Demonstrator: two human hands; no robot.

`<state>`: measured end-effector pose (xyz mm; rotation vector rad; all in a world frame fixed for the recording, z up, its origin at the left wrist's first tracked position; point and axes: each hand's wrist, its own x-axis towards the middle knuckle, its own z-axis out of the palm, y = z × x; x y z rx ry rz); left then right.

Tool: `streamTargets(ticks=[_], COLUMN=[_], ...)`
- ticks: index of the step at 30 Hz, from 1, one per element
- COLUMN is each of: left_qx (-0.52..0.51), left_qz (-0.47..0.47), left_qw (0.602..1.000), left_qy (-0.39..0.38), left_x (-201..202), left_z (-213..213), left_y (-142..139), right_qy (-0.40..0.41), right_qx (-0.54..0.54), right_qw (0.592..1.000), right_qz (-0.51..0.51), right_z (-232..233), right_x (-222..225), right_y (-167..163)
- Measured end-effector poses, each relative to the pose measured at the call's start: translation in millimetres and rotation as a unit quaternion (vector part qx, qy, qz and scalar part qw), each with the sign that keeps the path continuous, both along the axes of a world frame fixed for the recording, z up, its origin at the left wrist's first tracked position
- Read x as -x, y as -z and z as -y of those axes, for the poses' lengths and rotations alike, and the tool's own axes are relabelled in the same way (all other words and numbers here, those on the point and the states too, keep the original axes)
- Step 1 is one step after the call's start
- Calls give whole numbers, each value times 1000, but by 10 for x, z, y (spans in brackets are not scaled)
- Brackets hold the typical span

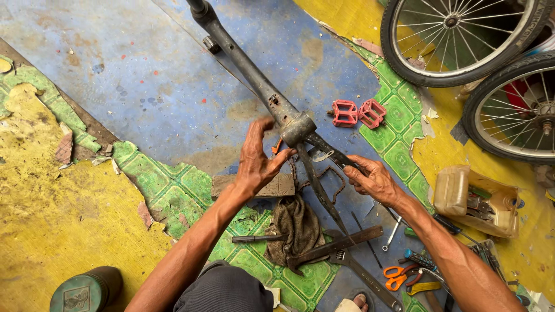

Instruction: The person lays a bicycle frame on the workshop floor and wipes it with a rag. They apply grease from a cup to a metal cup/race part, fit it into the frame's head tube, and hammer it into place, then lift and reposition the frame.

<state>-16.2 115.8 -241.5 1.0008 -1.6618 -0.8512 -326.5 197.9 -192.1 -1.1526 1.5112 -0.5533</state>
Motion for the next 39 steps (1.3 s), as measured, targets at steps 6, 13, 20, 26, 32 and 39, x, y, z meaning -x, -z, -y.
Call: streamTargets(ticks=[6,13,20,26,32,39], left_qx=[-31,-154,-273,-330,-359,-379], left_qz=[1,-35,-153,-247,-283,-307], left_qw=[999,987,948,907,884,869], left_qy=[-33,6,60,90,97,75], left_x=[51,61,24,-53,-128,-226], left_z=[-70,-89,-111,-86,-137,-216], left_y=[25,-31,-31,53,153,217], right_qy=[5,-4,-15,-24,-74,-96], right_qx=[-6,18,26,42,104,148], right_qw=[1000,1000,999,995,983,976], right_qz=[4,-26,-43,-88,-131,-125], right_z=[-7,-5,-45,-75,-135,-210], right_x=[14,3,-21,-48,-158,-314], right_y=[33,64,113,184,186,121])
